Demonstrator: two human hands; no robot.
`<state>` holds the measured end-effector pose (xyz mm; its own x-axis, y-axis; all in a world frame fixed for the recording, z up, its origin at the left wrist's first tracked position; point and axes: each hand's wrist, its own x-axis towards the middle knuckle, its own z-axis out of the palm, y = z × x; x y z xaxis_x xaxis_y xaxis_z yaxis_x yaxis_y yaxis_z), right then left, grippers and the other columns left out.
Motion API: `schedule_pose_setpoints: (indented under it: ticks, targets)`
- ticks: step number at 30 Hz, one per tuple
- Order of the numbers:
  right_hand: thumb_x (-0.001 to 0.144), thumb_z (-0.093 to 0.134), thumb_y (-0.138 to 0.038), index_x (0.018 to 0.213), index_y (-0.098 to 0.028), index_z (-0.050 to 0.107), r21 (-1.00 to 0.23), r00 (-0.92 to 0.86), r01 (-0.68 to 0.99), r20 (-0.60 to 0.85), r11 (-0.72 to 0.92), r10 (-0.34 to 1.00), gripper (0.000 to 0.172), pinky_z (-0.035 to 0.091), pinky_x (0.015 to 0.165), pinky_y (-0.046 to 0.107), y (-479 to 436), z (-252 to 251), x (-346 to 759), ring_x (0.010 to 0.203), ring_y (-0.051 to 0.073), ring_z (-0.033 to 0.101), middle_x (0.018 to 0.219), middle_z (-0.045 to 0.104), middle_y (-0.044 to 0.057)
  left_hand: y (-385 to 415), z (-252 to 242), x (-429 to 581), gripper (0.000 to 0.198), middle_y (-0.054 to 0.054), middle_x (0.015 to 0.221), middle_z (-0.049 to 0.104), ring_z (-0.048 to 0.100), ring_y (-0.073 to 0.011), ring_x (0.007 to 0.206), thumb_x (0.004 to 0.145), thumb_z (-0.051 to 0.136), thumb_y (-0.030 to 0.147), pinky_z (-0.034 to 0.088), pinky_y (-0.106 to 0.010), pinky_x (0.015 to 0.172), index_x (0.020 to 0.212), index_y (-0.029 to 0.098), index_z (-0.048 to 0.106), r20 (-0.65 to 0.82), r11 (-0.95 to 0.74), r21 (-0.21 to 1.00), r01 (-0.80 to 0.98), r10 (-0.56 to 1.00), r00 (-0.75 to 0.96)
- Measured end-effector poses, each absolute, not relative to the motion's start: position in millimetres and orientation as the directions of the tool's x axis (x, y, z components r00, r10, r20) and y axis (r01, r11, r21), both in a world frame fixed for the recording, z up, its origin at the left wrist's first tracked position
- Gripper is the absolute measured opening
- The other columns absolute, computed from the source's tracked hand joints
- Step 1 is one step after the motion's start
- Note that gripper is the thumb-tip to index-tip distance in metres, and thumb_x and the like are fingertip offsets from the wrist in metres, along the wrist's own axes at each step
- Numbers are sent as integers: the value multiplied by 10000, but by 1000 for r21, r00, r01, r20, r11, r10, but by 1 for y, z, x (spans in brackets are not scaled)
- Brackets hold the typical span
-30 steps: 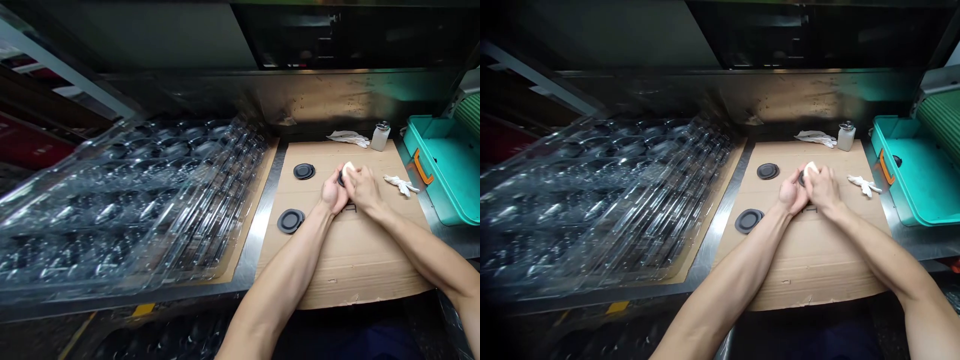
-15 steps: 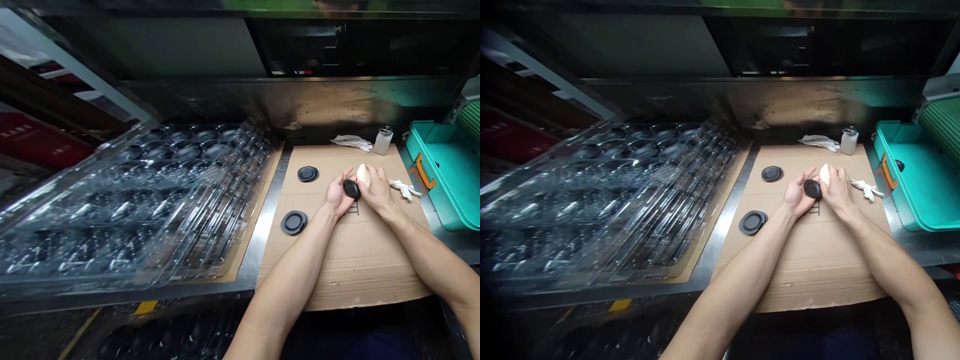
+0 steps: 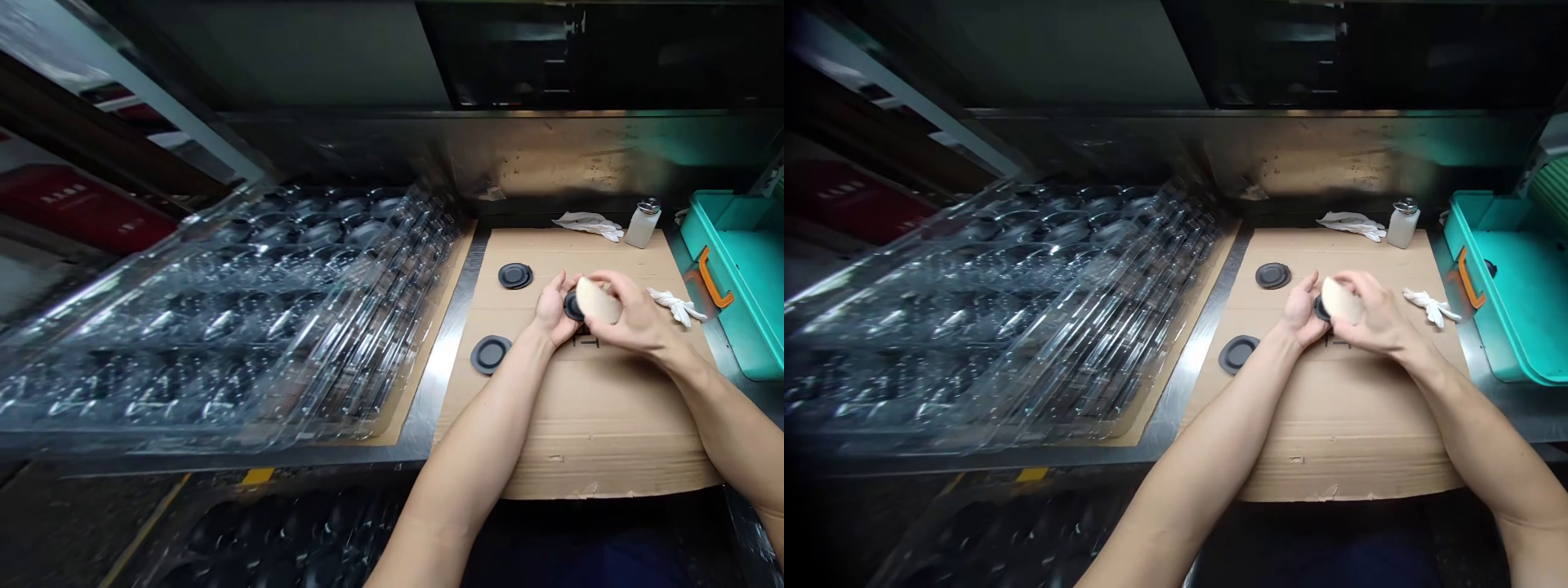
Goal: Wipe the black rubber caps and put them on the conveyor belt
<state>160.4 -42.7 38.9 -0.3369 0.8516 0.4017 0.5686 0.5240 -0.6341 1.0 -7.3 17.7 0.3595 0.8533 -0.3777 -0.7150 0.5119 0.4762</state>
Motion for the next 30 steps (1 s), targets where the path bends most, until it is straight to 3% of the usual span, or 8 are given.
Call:
schedule_pose_setpoints:
  ticks: [4,8,11,14,20,26,28,30]
  targets:
    - [769,617,-205,1351,-206,597,-489,-547,582,355,649,758,581,543,962,444,-49,34,155,1200,319,649,1372,663,149,-11,18,-1,332,-113,978,741,748,-263,932,1072,421,442,567,-458,976,1151,171,595,-344,514,532,-673,857,383]
    - [815,584,-225,1195,-219,665,-475,-305,749,372,462,877,389,506,725,352,-42,32,160,832,269,688,973,760,76,-19,21,3,203,-69,885,718,716,-195,797,1036,430,216,573,-351,877,1068,175,627,-239,515,508,-691,854,462]
    - [826,581,-237,1120,-233,674,-498,-208,771,393,398,896,308,474,668,333,-39,31,161,739,255,663,856,741,50,-23,22,9,146,-32,858,707,675,-129,735,977,523,99,540,-256,813,989,171,650,-190,472,518,-713,876,442]
    - [856,573,-240,1143,-224,667,-507,-245,736,419,449,874,303,515,731,351,-40,26,157,828,268,693,942,756,73,-22,21,12,99,-21,874,708,673,-111,757,979,587,101,517,-235,805,951,156,664,-175,405,541,-737,911,372]
    - [931,572,-283,1425,-197,529,-466,-338,696,459,547,822,503,562,909,423,-40,12,153,1109,308,683,1297,698,151,-23,24,11,119,-12,836,696,664,-104,759,964,621,94,499,-243,873,870,143,676,-216,341,574,-745,940,264]
    - [921,552,-249,1355,-200,563,-468,-366,694,424,547,828,436,559,927,433,-41,15,153,1116,309,670,1265,696,149,-25,25,9,104,-29,924,730,689,-101,782,919,692,102,518,-220,845,1012,149,696,-196,341,637,-691,939,284]
    - [939,571,-295,1351,-211,567,-502,-351,675,427,541,833,420,554,930,432,-43,20,153,1124,311,676,1276,702,140,-19,23,5,90,-55,935,736,706,-130,809,973,628,179,546,-233,801,1034,150,687,-253,362,596,-717,932,260]
    - [969,587,-380,1322,-226,574,-559,-268,681,411,473,871,386,549,882,420,-45,28,155,1051,306,698,1203,732,118,-11,22,-3,245,-104,979,744,728,-185,855,1040,506,320,572,-271,738,1101,154,676,-323,392,511,-765,912,252]
